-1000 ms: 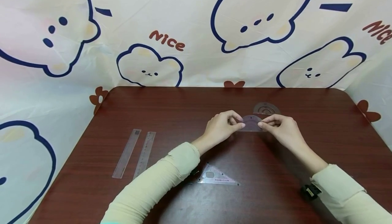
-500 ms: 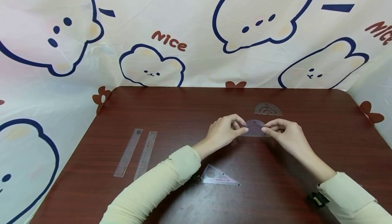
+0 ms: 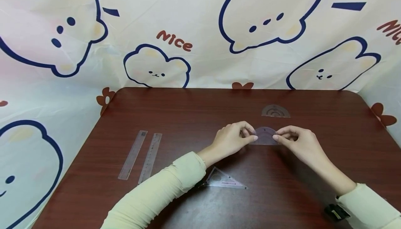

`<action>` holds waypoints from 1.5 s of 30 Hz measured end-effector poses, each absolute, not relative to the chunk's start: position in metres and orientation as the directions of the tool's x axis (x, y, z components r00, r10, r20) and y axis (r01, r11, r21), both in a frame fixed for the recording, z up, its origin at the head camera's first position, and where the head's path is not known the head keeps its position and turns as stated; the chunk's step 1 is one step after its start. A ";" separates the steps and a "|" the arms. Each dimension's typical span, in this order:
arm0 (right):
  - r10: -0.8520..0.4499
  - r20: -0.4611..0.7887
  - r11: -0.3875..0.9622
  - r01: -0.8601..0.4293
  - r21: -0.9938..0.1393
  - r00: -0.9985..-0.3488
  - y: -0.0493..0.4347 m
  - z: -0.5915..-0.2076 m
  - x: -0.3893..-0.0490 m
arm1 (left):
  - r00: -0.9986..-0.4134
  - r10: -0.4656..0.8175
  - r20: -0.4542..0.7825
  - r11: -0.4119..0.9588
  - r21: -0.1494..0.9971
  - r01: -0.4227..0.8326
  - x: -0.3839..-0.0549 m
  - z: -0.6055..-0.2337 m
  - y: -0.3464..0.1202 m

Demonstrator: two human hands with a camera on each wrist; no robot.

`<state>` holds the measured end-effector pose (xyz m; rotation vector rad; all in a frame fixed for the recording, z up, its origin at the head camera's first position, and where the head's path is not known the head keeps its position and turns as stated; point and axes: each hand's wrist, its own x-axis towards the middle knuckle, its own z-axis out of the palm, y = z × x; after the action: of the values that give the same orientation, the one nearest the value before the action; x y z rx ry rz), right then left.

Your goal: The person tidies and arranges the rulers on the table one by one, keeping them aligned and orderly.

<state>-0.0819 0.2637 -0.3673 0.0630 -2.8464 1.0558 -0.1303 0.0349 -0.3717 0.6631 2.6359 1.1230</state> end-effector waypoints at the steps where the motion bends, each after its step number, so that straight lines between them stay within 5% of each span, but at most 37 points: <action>1: 0.000 0.115 0.760 -0.075 -0.646 -0.993 0.264 -0.367 -0.080 | -0.877 0.481 -0.008 0.611 0.721 0.329 -0.129 -0.371 0.035; 45: -0.008 0.092 0.759 -0.066 -0.648 -0.996 0.266 -0.369 -0.049 | -0.851 0.525 0.001 0.606 0.702 0.375 -0.103 -0.368 0.030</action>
<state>-0.0489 0.2656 -0.3690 0.0605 -2.8671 1.0607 -0.1031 0.0304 -0.3681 0.7458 2.6264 1.0774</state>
